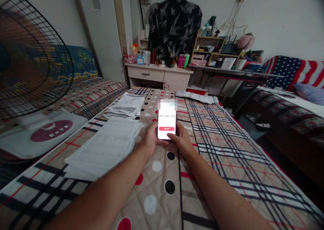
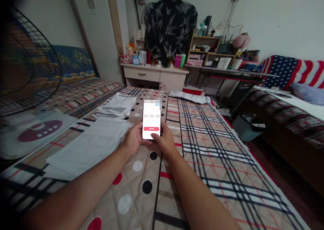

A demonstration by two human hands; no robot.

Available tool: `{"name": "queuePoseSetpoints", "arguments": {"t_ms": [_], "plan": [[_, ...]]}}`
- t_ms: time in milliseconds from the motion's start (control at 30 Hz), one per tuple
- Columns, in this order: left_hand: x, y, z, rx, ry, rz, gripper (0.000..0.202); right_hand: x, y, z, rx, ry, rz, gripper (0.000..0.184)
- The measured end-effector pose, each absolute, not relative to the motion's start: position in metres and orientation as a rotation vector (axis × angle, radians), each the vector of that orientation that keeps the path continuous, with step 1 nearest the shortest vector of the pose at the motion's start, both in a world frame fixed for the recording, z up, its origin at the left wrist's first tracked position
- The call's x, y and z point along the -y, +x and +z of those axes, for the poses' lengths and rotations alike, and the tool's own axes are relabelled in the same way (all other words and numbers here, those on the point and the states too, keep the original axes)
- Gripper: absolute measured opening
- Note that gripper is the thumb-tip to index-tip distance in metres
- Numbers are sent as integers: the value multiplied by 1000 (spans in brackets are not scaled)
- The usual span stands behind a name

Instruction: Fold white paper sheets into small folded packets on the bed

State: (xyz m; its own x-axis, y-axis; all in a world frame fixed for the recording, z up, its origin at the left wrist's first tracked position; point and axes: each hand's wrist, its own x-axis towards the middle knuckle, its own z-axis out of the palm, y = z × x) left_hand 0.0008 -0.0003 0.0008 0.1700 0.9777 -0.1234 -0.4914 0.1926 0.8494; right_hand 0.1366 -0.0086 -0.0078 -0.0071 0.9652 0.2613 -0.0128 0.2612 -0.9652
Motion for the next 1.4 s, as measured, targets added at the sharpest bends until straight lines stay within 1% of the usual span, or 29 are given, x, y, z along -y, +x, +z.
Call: {"name": "queuePoseSetpoints", "arguments": {"t_ms": [133, 700, 1067, 1400], "plan": [[0, 1, 1, -810, 768, 1196, 43, 8, 137, -7, 1316, -988, 1028, 40], [3, 2, 3, -798, 773, 1205, 43, 11, 137, -4, 1329, -993, 1043, 43], [4, 2, 3, -787, 783, 1222, 40, 12, 137, -5, 1328, -884, 1080, 38], [2, 1, 0, -783, 766, 1229, 39, 9, 139, -8, 1314, -862, 1128, 42]]}}
